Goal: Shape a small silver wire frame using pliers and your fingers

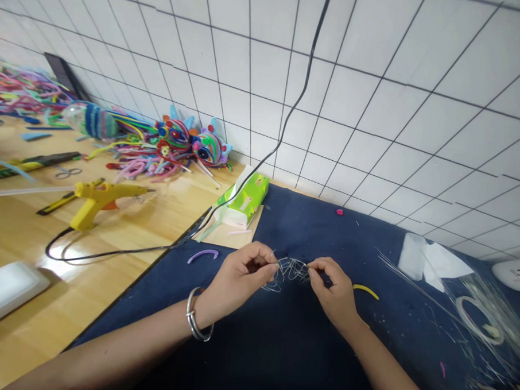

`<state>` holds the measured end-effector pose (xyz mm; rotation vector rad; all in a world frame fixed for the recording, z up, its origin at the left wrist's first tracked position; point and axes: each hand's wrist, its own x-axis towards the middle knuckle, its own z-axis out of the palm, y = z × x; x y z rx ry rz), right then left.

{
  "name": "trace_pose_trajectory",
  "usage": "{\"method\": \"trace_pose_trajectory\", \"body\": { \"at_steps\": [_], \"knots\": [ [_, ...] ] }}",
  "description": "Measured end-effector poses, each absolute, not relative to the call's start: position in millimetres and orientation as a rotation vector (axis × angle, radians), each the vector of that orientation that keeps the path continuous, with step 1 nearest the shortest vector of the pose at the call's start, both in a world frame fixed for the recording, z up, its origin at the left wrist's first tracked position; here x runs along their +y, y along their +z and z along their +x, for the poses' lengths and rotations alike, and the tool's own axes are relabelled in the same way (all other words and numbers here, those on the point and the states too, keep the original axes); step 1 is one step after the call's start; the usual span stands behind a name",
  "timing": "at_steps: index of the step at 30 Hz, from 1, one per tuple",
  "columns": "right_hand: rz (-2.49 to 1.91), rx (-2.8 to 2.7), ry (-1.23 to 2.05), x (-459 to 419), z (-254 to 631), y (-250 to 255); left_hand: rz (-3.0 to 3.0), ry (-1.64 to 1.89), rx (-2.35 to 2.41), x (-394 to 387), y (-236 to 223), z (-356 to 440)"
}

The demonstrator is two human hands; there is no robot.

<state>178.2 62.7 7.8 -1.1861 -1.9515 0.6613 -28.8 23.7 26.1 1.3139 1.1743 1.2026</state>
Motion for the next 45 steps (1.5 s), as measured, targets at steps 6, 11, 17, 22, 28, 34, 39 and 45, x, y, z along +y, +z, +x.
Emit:
{"method": "trace_pose_trajectory", "body": {
  "at_steps": [6, 11, 17, 22, 28, 34, 39, 45],
  "knots": [
    [-1.163, -2.013, 0.714, 64.1, 180.5, 8.0, 1.326, 1.200, 1.184, 24.3, 26.2, -28.9],
    [-1.171, -2.010, 0.827, 63.3, 181.0, 13.6, 1.384, 1.205, 1.203, 24.5, 24.3, -29.2],
    [-1.171, -1.981, 1.062, 62.7, 181.5, 16.1, 1.503, 1.218, 1.257, 26.3, 18.9, -28.9],
    [-1.156, -1.960, 1.130, 62.6, 180.4, 14.6, 1.623, 1.244, 1.329, 28.5, 15.6, -26.1],
    [-1.119, -1.999, 1.142, 59.7, 176.6, 15.6, 1.707, 1.282, 1.391, 28.5, 10.6, -20.7],
    [-1.074, -2.022, 1.164, 57.4, 174.5, 16.3, 1.790, 1.277, 1.421, 26.6, 8.2, -17.2],
    [-1.033, -2.019, 1.190, 57.7, 175.2, 12.6, 1.826, 1.289, 1.441, 26.3, 9.2, -16.5],
    [-1.027, -2.000, 1.248, 56.0, 173.8, 7.7, 1.834, 1.267, 1.358, 25.8, 5.3, -15.4]
  ]
}}
